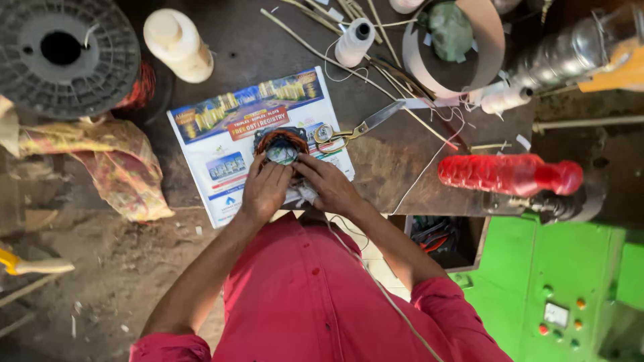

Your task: The person cleans a small white object with a cloth, then uses a knife to trim excess material. They retrieve a roll of tape and wrap the object, then place it into a copper-wound coil on the workbench. The person continues to adjust and secure the coil with tape.

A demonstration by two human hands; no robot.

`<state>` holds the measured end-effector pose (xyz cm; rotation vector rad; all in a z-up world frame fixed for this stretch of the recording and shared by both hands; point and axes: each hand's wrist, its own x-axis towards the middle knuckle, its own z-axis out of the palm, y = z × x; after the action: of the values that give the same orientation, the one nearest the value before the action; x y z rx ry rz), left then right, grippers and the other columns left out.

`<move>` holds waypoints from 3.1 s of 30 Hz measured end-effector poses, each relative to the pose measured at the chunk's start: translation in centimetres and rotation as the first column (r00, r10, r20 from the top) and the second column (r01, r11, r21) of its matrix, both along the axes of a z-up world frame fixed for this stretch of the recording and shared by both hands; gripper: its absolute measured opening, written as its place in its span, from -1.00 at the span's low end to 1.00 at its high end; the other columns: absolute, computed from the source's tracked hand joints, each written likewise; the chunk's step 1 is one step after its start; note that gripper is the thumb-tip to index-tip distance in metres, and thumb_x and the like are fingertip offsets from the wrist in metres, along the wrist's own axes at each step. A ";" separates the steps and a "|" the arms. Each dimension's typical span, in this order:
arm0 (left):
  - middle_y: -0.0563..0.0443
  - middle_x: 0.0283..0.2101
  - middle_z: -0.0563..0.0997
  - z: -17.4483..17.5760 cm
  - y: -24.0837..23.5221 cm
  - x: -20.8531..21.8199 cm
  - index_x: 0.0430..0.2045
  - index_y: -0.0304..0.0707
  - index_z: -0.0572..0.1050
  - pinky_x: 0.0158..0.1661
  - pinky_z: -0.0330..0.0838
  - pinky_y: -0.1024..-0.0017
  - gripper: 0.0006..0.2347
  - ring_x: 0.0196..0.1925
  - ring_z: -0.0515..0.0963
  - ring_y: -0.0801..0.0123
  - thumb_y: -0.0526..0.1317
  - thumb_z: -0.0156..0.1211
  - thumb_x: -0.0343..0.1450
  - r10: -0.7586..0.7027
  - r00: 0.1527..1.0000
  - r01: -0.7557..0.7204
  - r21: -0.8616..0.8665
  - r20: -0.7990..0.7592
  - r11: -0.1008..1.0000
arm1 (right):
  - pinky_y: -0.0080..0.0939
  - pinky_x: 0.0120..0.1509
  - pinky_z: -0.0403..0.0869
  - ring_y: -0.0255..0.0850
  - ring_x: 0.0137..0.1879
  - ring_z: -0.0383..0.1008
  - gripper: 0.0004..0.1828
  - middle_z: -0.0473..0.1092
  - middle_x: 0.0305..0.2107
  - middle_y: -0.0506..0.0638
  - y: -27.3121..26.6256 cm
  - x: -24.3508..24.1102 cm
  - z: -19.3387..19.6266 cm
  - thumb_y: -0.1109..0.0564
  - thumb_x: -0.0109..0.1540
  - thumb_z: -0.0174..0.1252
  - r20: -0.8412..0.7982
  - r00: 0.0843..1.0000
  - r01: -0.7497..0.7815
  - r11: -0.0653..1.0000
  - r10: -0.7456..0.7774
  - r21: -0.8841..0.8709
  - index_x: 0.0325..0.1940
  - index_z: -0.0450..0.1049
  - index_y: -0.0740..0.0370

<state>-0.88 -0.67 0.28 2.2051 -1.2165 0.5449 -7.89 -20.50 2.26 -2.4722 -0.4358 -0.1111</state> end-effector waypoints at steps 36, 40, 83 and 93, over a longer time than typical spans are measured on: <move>0.07 -0.23 0.63 3.2 0.2 3.6 -0.25 -0.19 0.60 0.32 0.17 0.09 -0.76 -0.01 0.60 0.33 -0.23 0.27 0.23 -0.148 0.988 0.155 0.406 -0.047 0.901 | 0.08 0.20 0.51 0.22 0.18 0.48 -0.31 0.22 0.35 0.20 -5.1 -0.8 1.9 0.12 0.15 0.37 0.111 0.992 0.055 0.992 -0.067 0.111 0.34 0.33 0.21; 0.10 -0.34 0.59 3.7 0.5 4.6 -0.33 -0.21 0.60 0.33 0.28 0.16 -0.87 -0.13 0.58 0.38 -0.34 0.27 0.30 -0.260 0.965 0.248 0.446 -0.036 0.860 | -0.05 0.04 0.58 -0.02 -0.01 0.58 -0.38 0.28 0.33 0.21 -4.7 -2.1 1.1 0.15 0.18 0.37 -0.024 0.986 0.168 0.955 -0.167 0.243 0.30 0.36 0.24; -0.11 0.20 0.54 16.0 6.1 -15.2 -0.03 -0.28 0.59 0.29 0.18 0.02 -0.66 0.32 0.41 0.03 -0.21 0.34 0.32 0.027 0.797 -0.190 -0.208 -0.604 0.960 | 0.10 0.34 0.50 0.19 0.31 0.41 0.11 0.12 0.40 0.20 1.7 -2.7 8.6 0.24 -0.15 0.47 0.290 0.887 -0.412 0.900 0.359 0.145 0.45 0.16 0.08; -0.03 0.03 0.57 13.3 28.1 -28.9 -0.33 -0.21 0.60 0.16 0.28 0.10 -0.86 0.17 0.47 0.15 -0.28 0.28 0.29 0.686 0.653 -0.714 0.041 -0.319 0.699 | 0.14 0.20 0.41 0.04 0.16 0.44 0.07 0.13 0.37 0.23 30.2 -7.8 6.4 -0.14 0.03 0.57 0.441 0.627 -0.744 0.661 0.643 0.094 0.45 0.10 0.12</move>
<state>-29.73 27.38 13.62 2.5198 -0.1131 0.4895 -15.74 9.73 8.66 -1.8335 -1.4341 -0.2941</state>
